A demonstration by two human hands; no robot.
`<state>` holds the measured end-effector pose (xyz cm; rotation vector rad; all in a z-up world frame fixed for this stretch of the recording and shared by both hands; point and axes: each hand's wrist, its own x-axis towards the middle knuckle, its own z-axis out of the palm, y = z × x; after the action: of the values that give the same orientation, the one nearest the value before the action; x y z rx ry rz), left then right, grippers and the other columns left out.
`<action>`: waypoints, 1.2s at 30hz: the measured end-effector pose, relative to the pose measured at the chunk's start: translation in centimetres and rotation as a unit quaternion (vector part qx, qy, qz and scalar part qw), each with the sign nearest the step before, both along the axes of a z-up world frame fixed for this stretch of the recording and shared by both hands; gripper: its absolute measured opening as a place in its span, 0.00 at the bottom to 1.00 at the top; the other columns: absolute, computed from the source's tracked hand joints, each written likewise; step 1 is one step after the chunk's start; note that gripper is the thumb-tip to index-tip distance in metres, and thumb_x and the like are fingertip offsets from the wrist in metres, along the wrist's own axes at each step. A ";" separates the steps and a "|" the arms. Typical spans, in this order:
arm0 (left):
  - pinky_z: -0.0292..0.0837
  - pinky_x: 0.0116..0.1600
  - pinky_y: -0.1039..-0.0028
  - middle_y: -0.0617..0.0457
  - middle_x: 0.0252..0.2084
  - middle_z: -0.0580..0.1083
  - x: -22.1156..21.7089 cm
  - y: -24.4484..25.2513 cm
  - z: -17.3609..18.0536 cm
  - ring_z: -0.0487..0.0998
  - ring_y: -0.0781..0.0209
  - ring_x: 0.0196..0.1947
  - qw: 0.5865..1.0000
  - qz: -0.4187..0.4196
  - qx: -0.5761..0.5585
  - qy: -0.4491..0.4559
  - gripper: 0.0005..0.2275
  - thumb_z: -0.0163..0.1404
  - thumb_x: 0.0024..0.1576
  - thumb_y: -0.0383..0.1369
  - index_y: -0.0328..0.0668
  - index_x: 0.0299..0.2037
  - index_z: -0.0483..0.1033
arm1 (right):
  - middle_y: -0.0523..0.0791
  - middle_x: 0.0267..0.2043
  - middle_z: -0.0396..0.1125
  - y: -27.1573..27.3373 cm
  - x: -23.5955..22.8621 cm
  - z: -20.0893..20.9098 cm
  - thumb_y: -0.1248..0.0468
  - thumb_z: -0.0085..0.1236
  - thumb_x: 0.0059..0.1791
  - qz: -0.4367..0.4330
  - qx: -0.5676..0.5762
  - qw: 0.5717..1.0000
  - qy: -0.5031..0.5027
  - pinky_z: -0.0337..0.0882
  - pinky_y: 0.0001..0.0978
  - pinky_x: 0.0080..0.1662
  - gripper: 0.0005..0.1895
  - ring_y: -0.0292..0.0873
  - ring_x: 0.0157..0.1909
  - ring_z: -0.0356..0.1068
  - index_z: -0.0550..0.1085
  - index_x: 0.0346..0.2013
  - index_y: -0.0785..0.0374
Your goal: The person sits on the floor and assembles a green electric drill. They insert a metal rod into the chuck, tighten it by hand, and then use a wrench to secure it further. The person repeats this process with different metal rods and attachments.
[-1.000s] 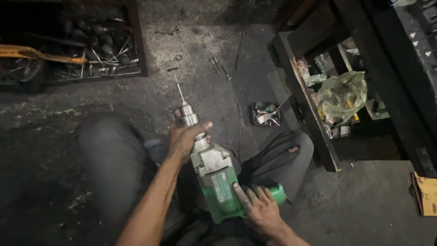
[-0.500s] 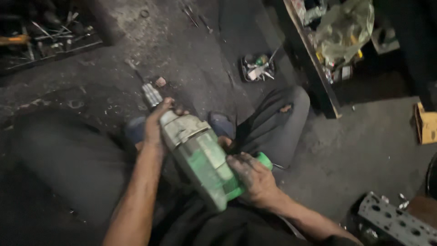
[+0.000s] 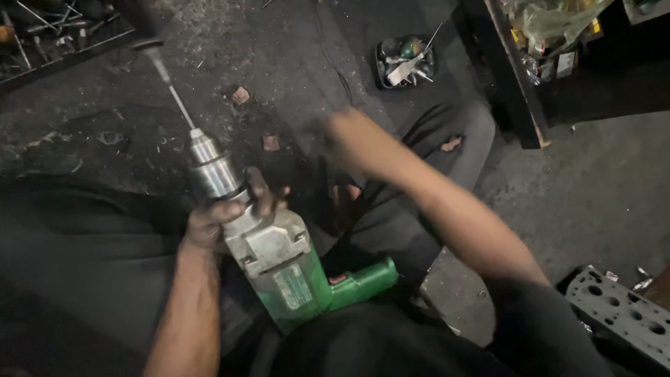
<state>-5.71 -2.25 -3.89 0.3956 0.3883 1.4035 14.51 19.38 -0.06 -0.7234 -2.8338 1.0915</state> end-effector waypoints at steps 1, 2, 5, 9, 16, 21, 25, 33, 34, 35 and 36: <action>0.62 0.77 0.56 0.45 0.35 0.74 0.3 0.2 -0.1 0.79 0.47 0.45 1.000 0.001 -0.018 0.001 0.18 0.60 0.52 0.33 0.33 0.48 0.71 | 0.52 0.39 0.76 2.5 -3.3 -3.2 0.63 0.60 0.47 0.009 -0.034 0.996 -0.078 0.76 0.44 0.43 0.15 0.53 0.39 0.78 0.79 0.49 0.57; 0.63 0.75 0.56 0.45 0.34 0.74 0.6 0.4 0.0 0.79 0.47 0.46 0.999 0.004 -0.034 0.004 0.16 0.59 0.52 0.34 0.34 0.46 0.71 | 0.50 0.41 0.77 4.4 -6.5 -6.7 0.63 0.61 0.42 0.021 0.001 0.996 -0.086 0.74 0.46 0.44 0.16 0.53 0.42 0.76 0.82 0.45 0.55; 0.67 0.71 0.55 0.44 0.34 0.74 1.4 0.7 0.7 0.78 0.48 0.42 0.998 0.030 -0.062 0.003 0.15 0.58 0.52 0.32 0.33 0.45 0.71 | 0.50 0.42 0.76 6.1 -10.0 -17.3 0.65 0.61 0.42 -0.028 0.039 0.978 -0.202 0.74 0.45 0.45 0.17 0.52 0.43 0.76 0.80 0.46 0.58; 0.71 0.64 0.55 0.46 0.32 0.74 1.2 0.3 1.3 0.78 0.50 0.39 0.986 0.075 -0.144 0.036 0.16 0.56 0.49 0.31 0.31 0.45 0.72 | 0.50 0.44 0.75 3.2 -8.8 -26.9 0.66 0.61 0.43 -0.106 0.011 0.951 -0.290 0.75 0.44 0.47 0.18 0.52 0.45 0.75 0.79 0.48 0.60; 0.70 0.65 0.58 0.48 0.33 0.74 0.8 0.7 -0.5 0.78 0.49 0.45 0.995 0.031 -0.094 0.029 0.11 0.56 0.55 0.33 0.34 0.41 0.71 | 0.50 0.47 0.74 1.5 -6.6 -28.7 0.69 0.61 0.44 -0.210 -0.080 0.938 -0.265 0.76 0.42 0.49 0.20 0.50 0.48 0.75 0.76 0.51 0.65; 0.71 0.58 0.57 0.50 0.32 0.74 1.6 0.9 -2.2 0.79 0.53 0.47 0.989 -0.033 -0.135 -0.052 0.11 0.55 0.52 0.34 0.38 0.40 0.71 | 0.51 0.49 0.73 2.6 -9.2 -24.0 0.71 0.60 0.44 -0.291 -0.240 0.923 -0.080 0.76 0.40 0.51 0.22 0.50 0.50 0.75 0.73 0.53 0.69; 0.71 0.59 0.59 0.49 0.32 0.74 2.2 2.3 -2.6 0.79 0.52 0.43 0.998 -0.031 -0.053 0.017 0.11 0.56 0.54 0.33 0.35 0.41 0.71 | 0.51 0.51 0.73 7.6 -12.3 -15.6 0.72 0.60 0.45 -0.282 -0.469 0.823 0.154 0.77 0.39 0.53 0.23 0.49 0.52 0.75 0.72 0.55 0.71; 0.74 0.54 0.58 0.49 0.29 0.74 4.2 4.4 -0.3 0.79 0.54 0.39 0.995 -0.076 -0.057 0.016 0.12 0.56 0.50 0.32 0.37 0.41 0.72 | 0.52 0.56 0.71 6.9 -9.7 1.2 0.63 0.54 0.53 -0.180 -0.613 0.717 0.277 0.74 0.40 0.56 0.22 0.50 0.55 0.74 0.67 0.60 0.70; 0.74 0.54 0.53 0.49 0.28 0.74 4.4 4.4 0.0 0.79 0.54 0.38 0.994 -0.086 -0.061 0.002 0.12 0.55 0.49 0.32 0.38 0.40 0.72 | 0.51 0.55 0.71 5.6 -9.3 2.1 0.60 0.53 0.53 -0.200 -0.633 0.687 0.296 0.74 0.41 0.53 0.21 0.51 0.53 0.74 0.68 0.58 0.67; 0.75 0.55 0.48 0.50 0.27 0.73 4.6 4.5 0.1 0.79 0.55 0.37 0.993 -0.095 -0.064 -0.011 0.11 0.55 0.49 0.32 0.38 0.40 0.72 | 0.51 0.55 0.71 4.4 -9.2 2.8 0.57 0.53 0.53 -0.209 -0.644 0.670 0.303 0.75 0.42 0.54 0.21 0.50 0.53 0.73 0.68 0.58 0.67; 0.76 0.55 0.43 0.50 0.27 0.73 4.8 4.4 0.0 0.79 0.55 0.37 0.992 -0.105 -0.071 -0.027 0.11 0.55 0.49 0.32 0.38 0.39 0.71 | 0.50 0.54 0.72 3.0 -9.2 3.1 0.55 0.52 0.54 -0.221 -0.657 0.651 0.309 0.75 0.43 0.55 0.22 0.49 0.52 0.73 0.69 0.57 0.66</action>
<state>-0.95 2.14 -3.85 0.2730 0.3893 1.1714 5.27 22.41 3.01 -0.6941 -0.8529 2.4832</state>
